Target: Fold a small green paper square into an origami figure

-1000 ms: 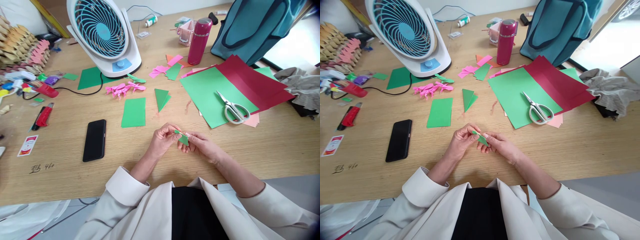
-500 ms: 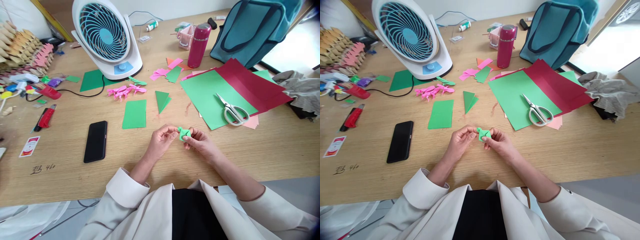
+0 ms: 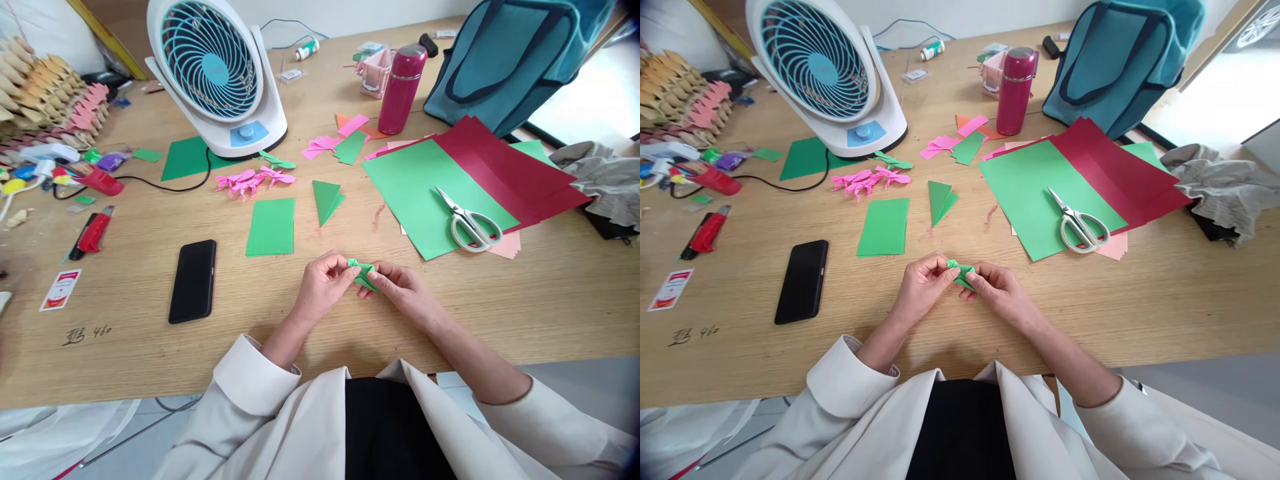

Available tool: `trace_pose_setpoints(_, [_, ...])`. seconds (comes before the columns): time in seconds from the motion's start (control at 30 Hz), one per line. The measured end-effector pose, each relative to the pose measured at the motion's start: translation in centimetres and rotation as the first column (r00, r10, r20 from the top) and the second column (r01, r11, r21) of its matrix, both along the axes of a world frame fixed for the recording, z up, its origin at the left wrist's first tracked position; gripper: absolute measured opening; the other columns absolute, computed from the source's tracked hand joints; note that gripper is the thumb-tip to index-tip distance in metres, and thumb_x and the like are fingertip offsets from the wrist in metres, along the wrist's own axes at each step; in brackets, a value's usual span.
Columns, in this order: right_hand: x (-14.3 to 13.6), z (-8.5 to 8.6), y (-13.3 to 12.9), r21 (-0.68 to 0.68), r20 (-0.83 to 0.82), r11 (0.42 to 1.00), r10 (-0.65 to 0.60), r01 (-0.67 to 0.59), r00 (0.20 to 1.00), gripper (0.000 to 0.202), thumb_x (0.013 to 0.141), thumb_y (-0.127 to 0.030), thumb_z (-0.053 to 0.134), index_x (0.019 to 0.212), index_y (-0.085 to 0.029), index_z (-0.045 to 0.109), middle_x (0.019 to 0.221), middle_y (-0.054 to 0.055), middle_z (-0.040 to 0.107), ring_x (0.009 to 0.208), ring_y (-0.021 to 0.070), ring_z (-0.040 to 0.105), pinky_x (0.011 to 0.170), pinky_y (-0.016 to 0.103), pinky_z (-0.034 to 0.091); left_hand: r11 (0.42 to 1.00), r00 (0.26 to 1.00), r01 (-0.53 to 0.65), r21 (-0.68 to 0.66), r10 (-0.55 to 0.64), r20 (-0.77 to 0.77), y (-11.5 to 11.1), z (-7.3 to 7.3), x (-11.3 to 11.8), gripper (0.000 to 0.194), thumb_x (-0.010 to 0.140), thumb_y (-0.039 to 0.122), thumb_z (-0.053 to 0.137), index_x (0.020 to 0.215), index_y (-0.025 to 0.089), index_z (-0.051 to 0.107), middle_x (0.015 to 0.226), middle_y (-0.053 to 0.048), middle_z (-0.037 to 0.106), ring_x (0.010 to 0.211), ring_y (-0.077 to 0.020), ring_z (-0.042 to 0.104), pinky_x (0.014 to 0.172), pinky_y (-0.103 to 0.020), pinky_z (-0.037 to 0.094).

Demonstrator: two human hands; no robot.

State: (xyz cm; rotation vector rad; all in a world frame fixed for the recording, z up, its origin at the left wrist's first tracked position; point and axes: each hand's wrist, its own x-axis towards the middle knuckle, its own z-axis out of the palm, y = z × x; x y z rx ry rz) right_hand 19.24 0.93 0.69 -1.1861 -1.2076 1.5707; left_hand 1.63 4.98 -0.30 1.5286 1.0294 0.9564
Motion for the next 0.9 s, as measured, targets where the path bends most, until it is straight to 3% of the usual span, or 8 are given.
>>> trace_pose_setpoints(0.3, [-0.2,-1.9,-0.3,0.056,0.078,0.998,0.003,-0.007,0.997,0.037,0.084,-0.055,0.069,0.082,-0.018,0.073,0.073,0.004,0.074,0.068,0.0176,0.068,0.066,0.03,0.056,0.996,0.998,0.058,0.073,-0.058,-0.012,0.1,0.2,-0.1,0.027,0.088,0.032,0.064,0.066,0.017,0.059,0.069,0.0,0.055,0.065,-0.0122,0.049,0.061,-0.026,0.037])
trace_pose_setpoints(0.43, [-0.1,-1.9,-0.3,0.02,0.059,0.999,0.028,-0.029,0.998,0.039,0.084,-0.055,0.069,0.085,-0.017,0.077,0.074,0.005,0.076,0.066,0.0171,0.07,0.064,0.029,0.057,0.994,0.997,0.077,0.084,-0.076,-0.012,0.1,0.4,-0.1,0.029,0.091,0.032,0.06,0.066,0.016,0.059,0.068,0.0,0.054,0.066,-0.0124,0.049,0.063,-0.027,0.037])
trace_pose_setpoints(0.67, [-0.2,-1.7,-0.1,-0.043,0.0,0.999,0.001,-0.001,1.0,0.041,0.079,-0.057,0.074,0.08,-0.016,0.078,0.079,0.007,0.078,0.063,0.0154,0.07,0.06,0.027,0.058,0.994,0.992,0.11,-0.019,-0.109,0.064,0.0,0.4,0.1,0.036,0.094,0.043,0.057,0.071,0.016,0.06,0.07,-0.001,0.056,0.069,-0.0131,0.052,0.066,-0.026,0.04])
trace_pose_setpoints(0.8, [-0.1,-1.8,-0.2,-0.003,0.05,0.999,0.048,-0.048,0.998,0.041,0.083,-0.056,0.069,0.085,-0.016,0.077,0.071,0.005,0.075,0.063,0.0156,0.07,0.062,0.027,0.056,0.985,0.983,0.14,-0.101,-0.126,0.132,0.0,0.0,0.2,0.03,0.084,0.043,0.07,0.076,0.016,0.061,0.067,0.0,0.059,0.063,-0.0118,0.053,0.061,-0.025,0.041])
trace_pose_setpoints(0.9, [0.1,-1.4,-0.3,0.012,0.095,0.993,0.116,-0.118,0.989,0.044,0.09,-0.057,0.061,0.092,-0.015,0.076,0.079,0.007,0.077,0.072,0.0178,0.072,0.07,0.029,0.057,0.992,0.99,0.084,-0.098,-0.072,0.124,0.0,-0.3,0.1,0.031,0.084,0.04,0.072,0.068,0.016,0.058,0.063,0.002,0.055,0.06,-0.0104,0.049,0.059,-0.024,0.038])
